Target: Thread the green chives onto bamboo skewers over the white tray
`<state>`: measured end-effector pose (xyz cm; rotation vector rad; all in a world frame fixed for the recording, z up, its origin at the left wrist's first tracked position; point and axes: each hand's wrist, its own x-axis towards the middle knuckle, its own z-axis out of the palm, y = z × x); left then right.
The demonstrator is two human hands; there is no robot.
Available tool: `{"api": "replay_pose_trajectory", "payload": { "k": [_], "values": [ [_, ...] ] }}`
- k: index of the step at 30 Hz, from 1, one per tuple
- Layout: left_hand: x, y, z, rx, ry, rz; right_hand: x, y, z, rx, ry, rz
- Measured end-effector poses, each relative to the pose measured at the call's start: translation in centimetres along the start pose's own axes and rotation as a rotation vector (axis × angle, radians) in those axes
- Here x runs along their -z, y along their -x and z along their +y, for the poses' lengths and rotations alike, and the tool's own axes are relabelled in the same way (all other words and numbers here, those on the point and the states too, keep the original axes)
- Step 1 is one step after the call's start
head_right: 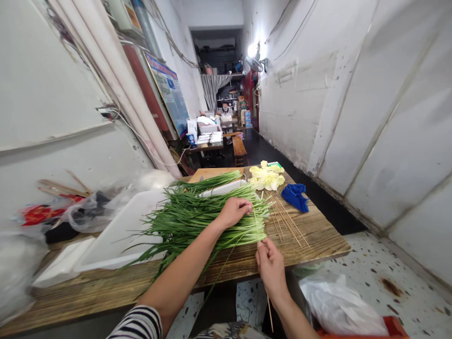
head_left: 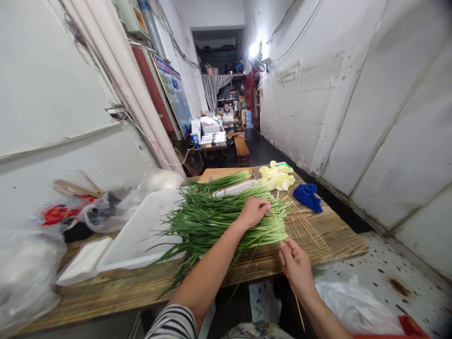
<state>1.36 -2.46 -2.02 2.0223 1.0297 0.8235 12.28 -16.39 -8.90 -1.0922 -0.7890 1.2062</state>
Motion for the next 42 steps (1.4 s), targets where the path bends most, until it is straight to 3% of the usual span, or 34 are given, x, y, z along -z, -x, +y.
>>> {"api": "replay_pose_trajectory", "payload": {
  "k": [17,31,37,42],
  "values": [
    [-0.3,-0.3,-0.9,-0.015,-0.007,-0.084,0.2,-0.2,0.5,0.013,0.027,-0.012],
    [0.1,0.2,0.2,-0.045,-0.181,-0.086,-0.1,-0.2,0.5,0.058,0.010,0.004],
    [1.2,1.1,1.2,-0.211,-0.314,-0.203,0.0,-0.2,1.0,0.108,0.035,0.000],
    [2.1,0.0,1.8,-0.219,-0.483,-0.080,0.2,0.5,2.1,0.125,0.053,0.019]
  ]
}}
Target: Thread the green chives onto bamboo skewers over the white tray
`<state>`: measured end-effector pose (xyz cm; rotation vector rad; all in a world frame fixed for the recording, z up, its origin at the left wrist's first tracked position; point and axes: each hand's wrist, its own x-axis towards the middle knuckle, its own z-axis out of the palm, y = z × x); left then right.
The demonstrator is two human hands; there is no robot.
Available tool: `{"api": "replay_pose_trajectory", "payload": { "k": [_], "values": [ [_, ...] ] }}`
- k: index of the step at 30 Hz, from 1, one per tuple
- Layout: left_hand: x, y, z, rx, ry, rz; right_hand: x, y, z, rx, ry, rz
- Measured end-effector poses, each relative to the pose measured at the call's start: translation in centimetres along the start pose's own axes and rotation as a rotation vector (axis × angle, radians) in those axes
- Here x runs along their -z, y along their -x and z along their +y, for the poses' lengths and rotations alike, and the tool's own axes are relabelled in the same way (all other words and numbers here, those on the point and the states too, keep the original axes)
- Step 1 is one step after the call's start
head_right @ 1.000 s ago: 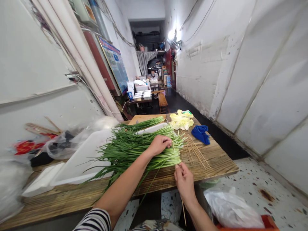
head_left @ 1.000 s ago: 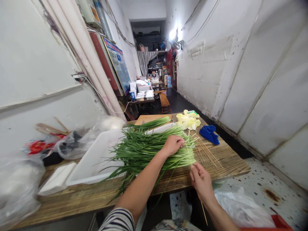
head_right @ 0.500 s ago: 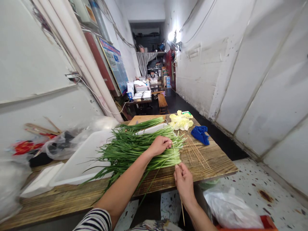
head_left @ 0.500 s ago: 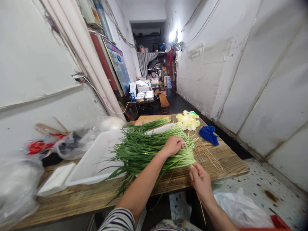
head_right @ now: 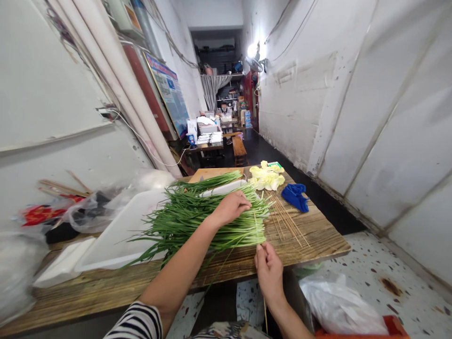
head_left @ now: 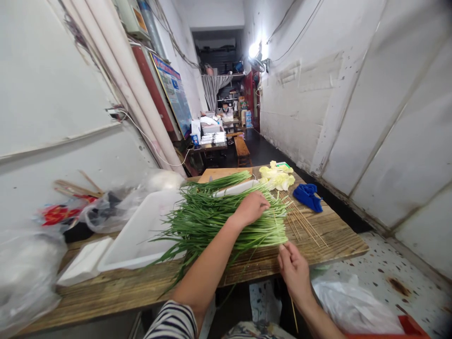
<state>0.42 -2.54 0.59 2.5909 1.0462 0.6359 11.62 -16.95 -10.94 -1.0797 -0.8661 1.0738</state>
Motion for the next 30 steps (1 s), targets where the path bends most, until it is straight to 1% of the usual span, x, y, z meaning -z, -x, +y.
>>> {"api": "replay_pose_trajectory", "payload": {
  "k": [4,6,10,12,14,16,21,26,30],
  "values": [
    [-0.7,-0.9,-0.4,-0.004,-0.055,-0.152,-0.2,0.5,0.0,-0.020,0.015,0.033],
    [-1.0,-1.1,-0.7,0.008,-0.027,-0.184,-0.3,0.6,-0.3,-0.033,0.017,0.036],
    [-1.5,-0.8,-1.5,0.036,0.136,-0.090,-0.4,0.3,-1.0,-0.062,-0.017,0.012],
    [-1.8,-0.6,-1.8,0.070,0.247,-0.049,-0.4,0.1,-1.3,-0.066,-0.035,-0.002],
    [-2.1,-0.5,-2.0,0.114,0.312,-0.022,-0.4,-0.1,-1.5,-0.073,-0.048,-0.012],
    [-2.4,-0.4,-2.0,0.140,0.338,-0.005,-0.4,-0.2,-1.6,-0.089,-0.052,-0.014],
    [-2.7,-0.4,-1.8,0.181,0.421,-0.008,-0.3,-0.3,-1.8,-0.120,-0.034,-0.010],
    [-2.3,-0.2,-1.5,0.181,0.409,-0.024,-0.5,-0.2,-2.0,-0.128,-0.059,0.000],
    [-2.2,-0.1,-1.3,0.211,0.402,-0.008,-0.6,-0.1,-2.0,-0.129,-0.077,-0.003]
  ]
}}
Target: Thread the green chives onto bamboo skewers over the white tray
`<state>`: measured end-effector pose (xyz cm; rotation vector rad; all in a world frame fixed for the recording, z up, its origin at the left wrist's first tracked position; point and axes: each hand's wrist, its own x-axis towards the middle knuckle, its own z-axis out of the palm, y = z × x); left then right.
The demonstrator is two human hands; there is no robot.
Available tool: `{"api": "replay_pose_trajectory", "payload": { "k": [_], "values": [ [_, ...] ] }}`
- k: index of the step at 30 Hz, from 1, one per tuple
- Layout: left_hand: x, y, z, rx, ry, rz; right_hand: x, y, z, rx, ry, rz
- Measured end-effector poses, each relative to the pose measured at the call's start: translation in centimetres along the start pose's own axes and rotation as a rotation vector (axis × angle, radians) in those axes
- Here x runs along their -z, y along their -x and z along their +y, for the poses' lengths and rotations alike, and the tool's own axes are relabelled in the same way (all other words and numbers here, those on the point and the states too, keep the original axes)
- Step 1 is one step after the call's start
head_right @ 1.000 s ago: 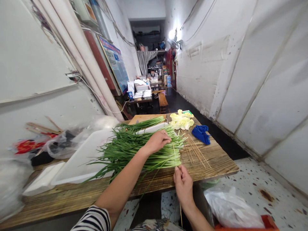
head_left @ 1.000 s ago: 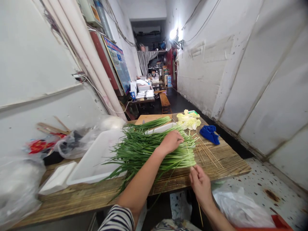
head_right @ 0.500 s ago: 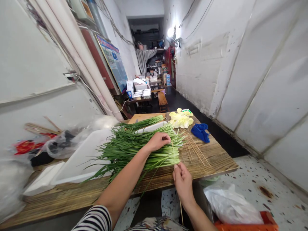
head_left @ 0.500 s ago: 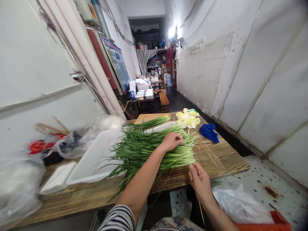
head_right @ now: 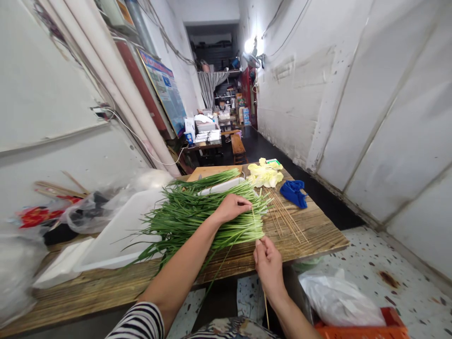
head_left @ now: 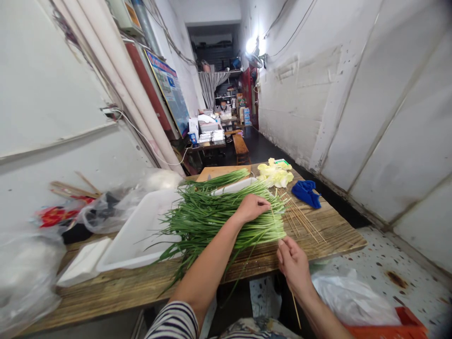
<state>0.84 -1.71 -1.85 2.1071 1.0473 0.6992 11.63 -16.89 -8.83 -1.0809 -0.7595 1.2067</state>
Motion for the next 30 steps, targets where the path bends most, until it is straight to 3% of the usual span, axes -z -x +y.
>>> {"api": "replay_pose_trajectory", "payload": {
  "k": [30],
  "values": [
    [0.06,0.01,0.02,0.028,-0.053,0.038,-0.25,0.06,-0.27,-0.010,-0.011,0.025]
  ]
}}
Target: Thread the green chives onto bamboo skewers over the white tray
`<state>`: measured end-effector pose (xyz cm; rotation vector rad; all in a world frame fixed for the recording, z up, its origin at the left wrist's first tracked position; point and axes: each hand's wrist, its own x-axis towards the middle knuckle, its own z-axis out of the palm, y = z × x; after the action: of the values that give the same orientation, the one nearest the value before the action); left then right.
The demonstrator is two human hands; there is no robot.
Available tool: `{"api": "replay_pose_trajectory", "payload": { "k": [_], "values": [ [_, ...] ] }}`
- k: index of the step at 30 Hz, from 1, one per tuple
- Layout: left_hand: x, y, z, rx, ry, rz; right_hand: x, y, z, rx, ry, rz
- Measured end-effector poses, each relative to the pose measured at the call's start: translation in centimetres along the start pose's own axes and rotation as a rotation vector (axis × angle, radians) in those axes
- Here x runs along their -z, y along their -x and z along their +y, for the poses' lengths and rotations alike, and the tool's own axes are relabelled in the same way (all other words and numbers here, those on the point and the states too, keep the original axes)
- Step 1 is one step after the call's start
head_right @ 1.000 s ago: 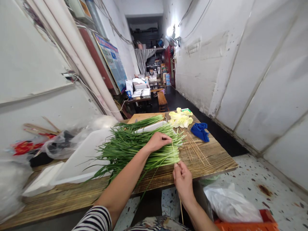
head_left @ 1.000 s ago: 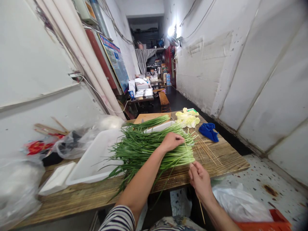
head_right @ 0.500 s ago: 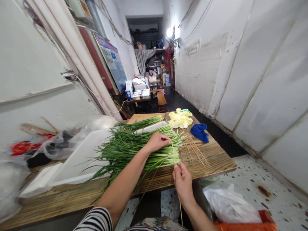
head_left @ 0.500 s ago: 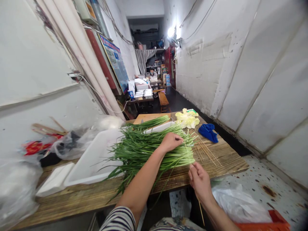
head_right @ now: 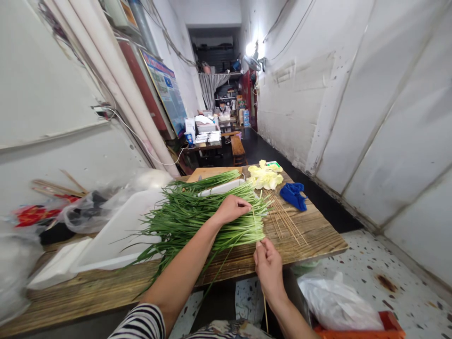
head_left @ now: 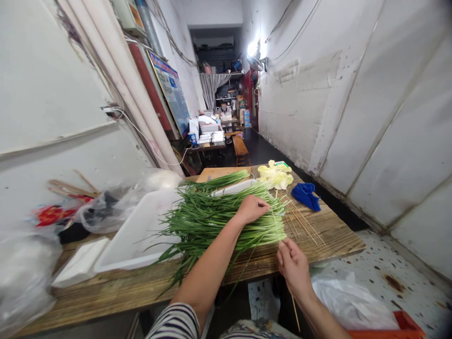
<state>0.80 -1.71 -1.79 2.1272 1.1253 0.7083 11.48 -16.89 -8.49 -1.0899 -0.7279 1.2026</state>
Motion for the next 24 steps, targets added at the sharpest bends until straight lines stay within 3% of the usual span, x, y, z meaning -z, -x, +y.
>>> {"api": "replay_pose_trajectory", "payload": {
  "k": [19,22,24],
  "values": [
    [0.11,0.36,0.53,-0.036,-0.040,0.011,-0.23,0.08,0.44,-0.007,-0.008,0.034],
    [0.31,0.54,0.70,-0.039,-0.052,-0.049,-0.20,0.01,0.61,0.007,0.010,0.033],
    [0.72,0.63,0.77,-0.078,-0.066,-0.160,-0.07,-0.11,0.86,0.025,0.030,0.029]
  ]
}}
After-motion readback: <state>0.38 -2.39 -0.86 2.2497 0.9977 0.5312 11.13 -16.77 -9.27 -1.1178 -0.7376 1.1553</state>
